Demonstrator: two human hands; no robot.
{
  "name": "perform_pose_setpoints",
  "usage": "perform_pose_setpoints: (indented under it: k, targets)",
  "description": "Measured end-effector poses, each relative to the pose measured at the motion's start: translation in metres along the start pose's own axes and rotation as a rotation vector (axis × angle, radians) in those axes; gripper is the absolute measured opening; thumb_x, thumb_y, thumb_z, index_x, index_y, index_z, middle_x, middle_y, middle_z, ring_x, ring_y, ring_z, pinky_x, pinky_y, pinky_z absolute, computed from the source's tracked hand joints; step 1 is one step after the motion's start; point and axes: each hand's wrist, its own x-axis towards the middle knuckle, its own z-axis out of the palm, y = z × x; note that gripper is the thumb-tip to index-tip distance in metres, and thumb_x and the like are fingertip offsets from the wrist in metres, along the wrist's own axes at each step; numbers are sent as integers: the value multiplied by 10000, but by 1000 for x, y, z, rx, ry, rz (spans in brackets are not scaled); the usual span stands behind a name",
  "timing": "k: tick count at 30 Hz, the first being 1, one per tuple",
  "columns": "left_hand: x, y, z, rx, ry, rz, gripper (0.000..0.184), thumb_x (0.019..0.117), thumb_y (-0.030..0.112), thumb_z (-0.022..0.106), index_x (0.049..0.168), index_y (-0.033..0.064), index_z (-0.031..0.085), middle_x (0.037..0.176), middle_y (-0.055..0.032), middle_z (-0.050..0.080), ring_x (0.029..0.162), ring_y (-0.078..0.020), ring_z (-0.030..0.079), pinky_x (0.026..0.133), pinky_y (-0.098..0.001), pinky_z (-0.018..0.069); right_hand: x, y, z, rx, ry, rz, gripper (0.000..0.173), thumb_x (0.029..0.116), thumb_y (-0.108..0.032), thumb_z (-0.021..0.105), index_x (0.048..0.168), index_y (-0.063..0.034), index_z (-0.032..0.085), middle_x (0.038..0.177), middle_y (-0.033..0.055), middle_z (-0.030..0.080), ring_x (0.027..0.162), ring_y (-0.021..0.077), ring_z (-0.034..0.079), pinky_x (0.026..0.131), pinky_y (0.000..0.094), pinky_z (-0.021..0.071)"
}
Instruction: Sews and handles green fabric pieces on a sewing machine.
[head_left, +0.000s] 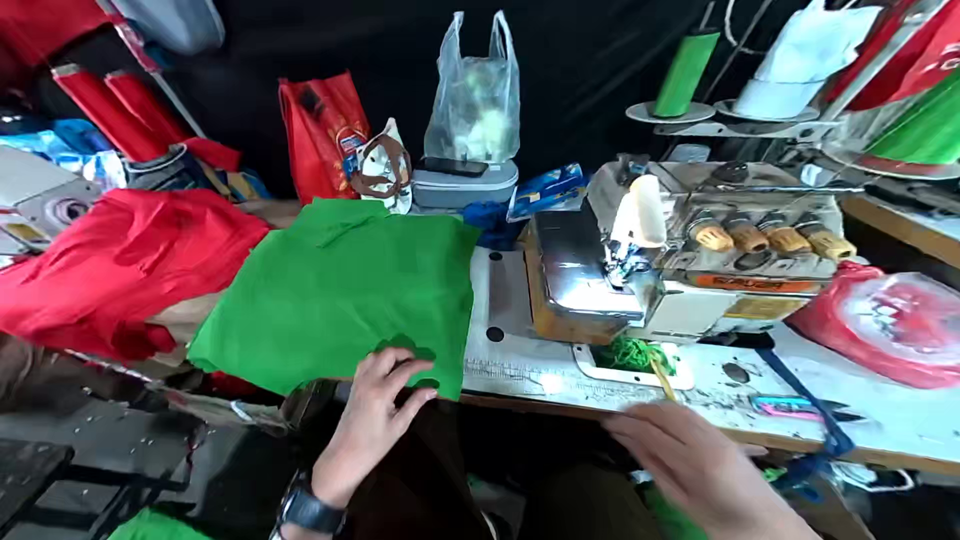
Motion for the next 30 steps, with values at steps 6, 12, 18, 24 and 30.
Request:
perform_pose_setpoints:
  k: [6,12,18,24,30]
  targets:
    - [16,-13,-1,51,-90,122,195,972,297,654,976,166,799,1012,-10,682,963,-177,641,866,-384,539,128,-19,85,155,-93,-461,227,978,-260,648,1145,-134,737,1147,96,686,1139,278,647,995,449,531]
    - [46,-1,-29,-234,-297,-87,222,1009,166,604,920,39,763,959,-28,679,924,-82,637,860,-256,531,145,-31,134,485,72,-309,112,889,-155,746,963,-71,751,1057,82,706,1039,231,665,914,394,549]
    - [54,0,-26,-175,-285,-21,393,894,411,748,1121,90,724,1184,-41,683,1137,-185,621,999,-447,499,147,-34,124,734,44,-21,168,964,-144,630,1012,-59,767,1098,51,674,1066,147,621,937,324,527]
    - [76,4,-30,-121,-41,28,138,889,80,683,1000,64,763,919,-16,686,834,-82,664,754,-255,582,173,-46,107,729,318,-19,178,985,-225,666,1013,-49,664,996,30,656,948,77,639,850,235,551]
    - [76,10,-45,-132,23,61,237,895,68,571,1034,66,762,955,-5,675,857,-61,649,745,-243,579,177,-57,113,1725,-211,544,373,1085,-323,420,1281,-28,539,1105,88,711,989,196,716,905,387,593]
